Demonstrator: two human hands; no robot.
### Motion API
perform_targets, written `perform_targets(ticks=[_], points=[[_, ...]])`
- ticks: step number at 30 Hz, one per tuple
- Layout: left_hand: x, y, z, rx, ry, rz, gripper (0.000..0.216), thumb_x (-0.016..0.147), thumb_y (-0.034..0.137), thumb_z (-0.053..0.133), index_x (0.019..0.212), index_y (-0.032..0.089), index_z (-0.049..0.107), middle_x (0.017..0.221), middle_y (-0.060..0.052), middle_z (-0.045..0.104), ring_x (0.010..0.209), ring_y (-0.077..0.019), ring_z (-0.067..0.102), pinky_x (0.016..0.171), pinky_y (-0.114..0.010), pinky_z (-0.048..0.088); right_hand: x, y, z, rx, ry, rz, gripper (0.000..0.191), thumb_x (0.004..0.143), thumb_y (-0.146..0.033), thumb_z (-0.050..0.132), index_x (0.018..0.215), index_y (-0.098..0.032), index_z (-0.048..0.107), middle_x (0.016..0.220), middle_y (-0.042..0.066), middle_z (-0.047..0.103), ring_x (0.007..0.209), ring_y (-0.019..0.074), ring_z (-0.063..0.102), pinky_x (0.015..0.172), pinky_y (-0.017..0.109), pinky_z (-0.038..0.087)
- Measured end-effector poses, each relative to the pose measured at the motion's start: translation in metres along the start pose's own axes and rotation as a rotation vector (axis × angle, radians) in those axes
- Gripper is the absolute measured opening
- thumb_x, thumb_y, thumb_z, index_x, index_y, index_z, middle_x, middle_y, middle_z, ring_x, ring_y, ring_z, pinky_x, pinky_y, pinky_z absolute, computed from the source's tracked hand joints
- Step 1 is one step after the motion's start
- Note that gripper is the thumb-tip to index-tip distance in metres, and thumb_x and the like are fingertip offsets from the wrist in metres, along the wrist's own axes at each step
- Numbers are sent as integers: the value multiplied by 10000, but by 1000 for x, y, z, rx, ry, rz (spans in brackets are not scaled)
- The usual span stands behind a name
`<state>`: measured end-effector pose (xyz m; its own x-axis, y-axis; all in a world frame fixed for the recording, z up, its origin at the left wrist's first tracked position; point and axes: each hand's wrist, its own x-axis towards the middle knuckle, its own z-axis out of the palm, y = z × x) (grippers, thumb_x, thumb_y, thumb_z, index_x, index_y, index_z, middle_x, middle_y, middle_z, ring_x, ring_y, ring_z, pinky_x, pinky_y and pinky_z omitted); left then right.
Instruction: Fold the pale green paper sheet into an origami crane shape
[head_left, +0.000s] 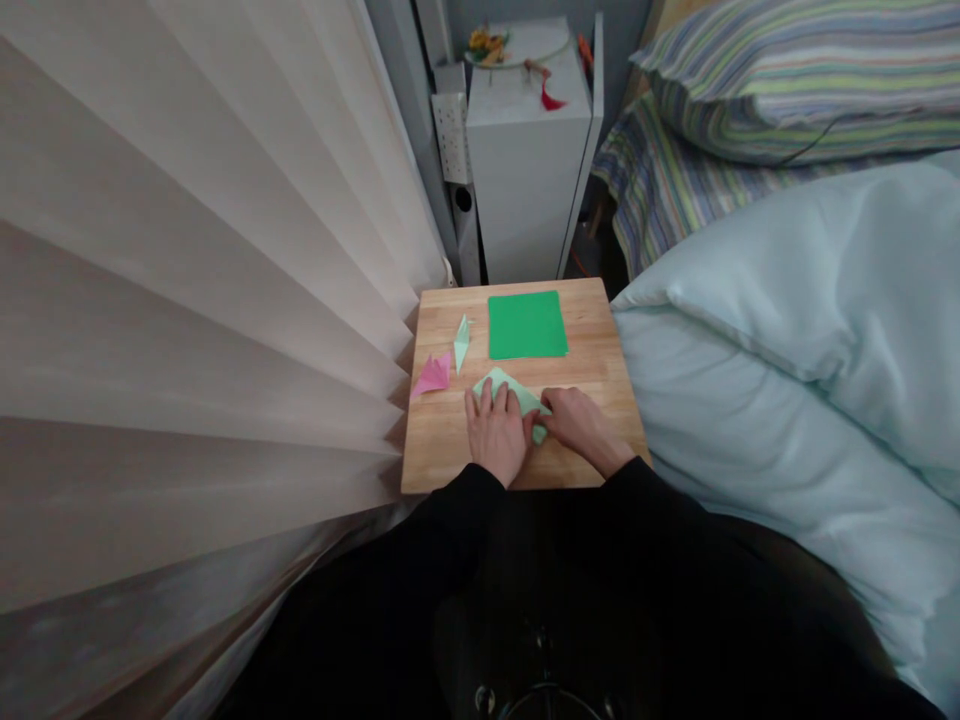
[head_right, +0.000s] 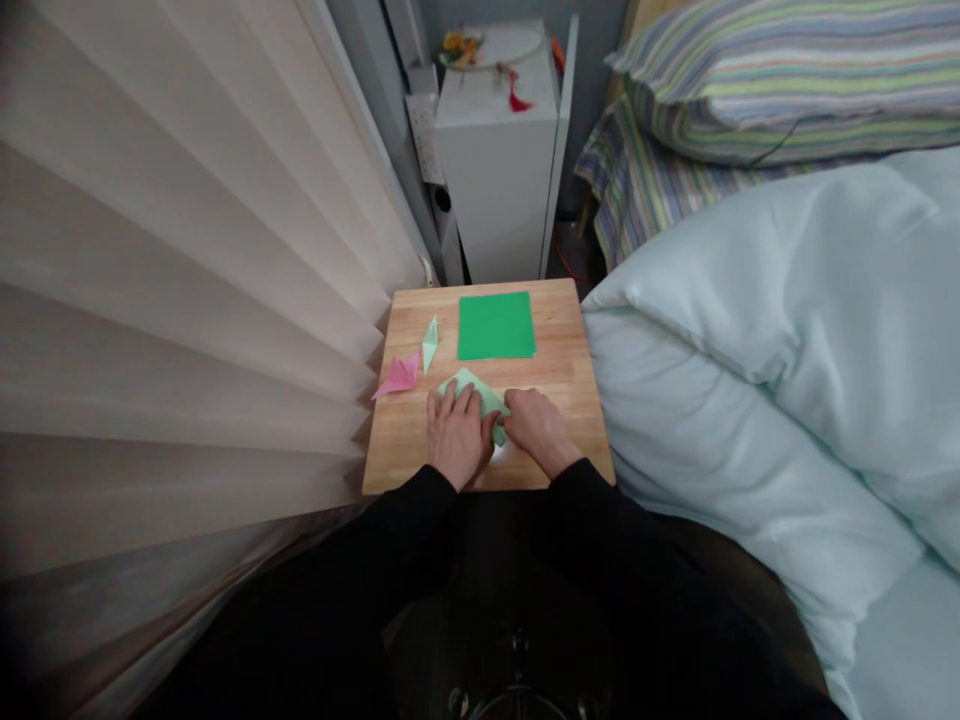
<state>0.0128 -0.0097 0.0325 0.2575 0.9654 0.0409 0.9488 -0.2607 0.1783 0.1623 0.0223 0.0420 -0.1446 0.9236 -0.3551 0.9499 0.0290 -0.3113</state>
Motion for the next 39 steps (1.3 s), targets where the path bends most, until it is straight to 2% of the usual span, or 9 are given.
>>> perform_targets(ticks=[4, 8, 11, 15, 19, 23, 30, 34, 39], points=[[2, -8, -1, -5, -58, 83, 499, 1001, 333, 513, 1449, 118, 555, 1605, -175, 473, 1572, -381, 272, 1261, -638, 241, -2, 4, 1, 22, -79, -32, 209, 884, -383, 740, 848, -177, 742, 907, 127, 791, 890, 255, 737, 703, 292, 453], [8, -20, -6, -9, -167, 175, 550, 989, 341, 569, 1507, 167, 506, 1682, -160, 359, 1582, -369, 260, 1233, -613, 317, 0, 18, -6, 38, -57, 25, 217, 916, -370, 719, 905, -155, 749, 964, 156, 788, 934, 270, 737, 749, 307, 471], [15, -32, -12, -27, -275, 269, 612, 960, 339, 641, 1531, 186, 481, 1687, -148, 355, 1585, -367, 255, 1228, -625, 322, 3, 23, -12, 76, -22, 71, 169, 945, -294, 676, 939, -140, 746, 986, 173, 789, 962, 276, 738, 786, 318, 483], [19, -43, -19, -54, -374, 383, 658, 906, 316, 730, 1518, 247, 497, 1673, -112, 395, 1582, -349, 271, 1218, -639, 324, 7, 23, -13, 184, -5, 115, 125, 925, -275, 693, 888, -160, 726, 774, 99, 779, 836, 225, 748, 745, 279, 494], [15, -39, -21, -77, -338, 427, 602, 856, 308, 790, 1422, 243, 596, 1590, -108, 505, 1521, -340, 372, 1200, -549, 375, 12, 23, -5, 305, -7, 166, 212, 965, -290, 629, 799, -170, 684, 635, 51, 741, 660, 159, 729, 651, 228, 492], [9, -28, -17, -99, -255, 435, 590, 825, 323, 815, 1364, 206, 608, 1486, -126, 569, 1450, -325, 440, 1172, -478, 403, 16, 25, 2, 366, 10, 198, 287, 982, -334, 609, 746, -180, 659, 597, 43, 724, 606, 145, 711, 624, 221, 486], [3, -22, -12, -94, -350, 380, 906, 823, 363, 805, 1583, 172, 349, 1703, -168, 308, 1591, -364, 235, 1266, -574, 249, 16, 23, 0, 372, 44, 222, 209, 863, -307, 741, 722, -179, 656, 518, 35, 661, 648, 196, 711, 631, 256, 473], [0, -21, -16, -66, -388, 358, 909, 820, 374, 806, 1582, 155, 363, 1715, -165, 285, 1597, -375, 214, 1268, -603, 238, 17, 25, 1, 442, 20, 231, 127, 864, -195, 688, 744, -170, 657, 557, 30, 692, 580, 152, 699, 605, 225, 486], [-1, -20, -18, -50, -383, 360, 858, 852, 396, 773, 1582, 177, 381, 1717, -154, 285, 1598, -374, 218, 1266, -606, 246, 19, 27, 5, 539, 9, 264, 103, 852, -141, 672, 758, -168, 638, 590, 35, 717, 512, 130, 686, 549, 200, 500]])
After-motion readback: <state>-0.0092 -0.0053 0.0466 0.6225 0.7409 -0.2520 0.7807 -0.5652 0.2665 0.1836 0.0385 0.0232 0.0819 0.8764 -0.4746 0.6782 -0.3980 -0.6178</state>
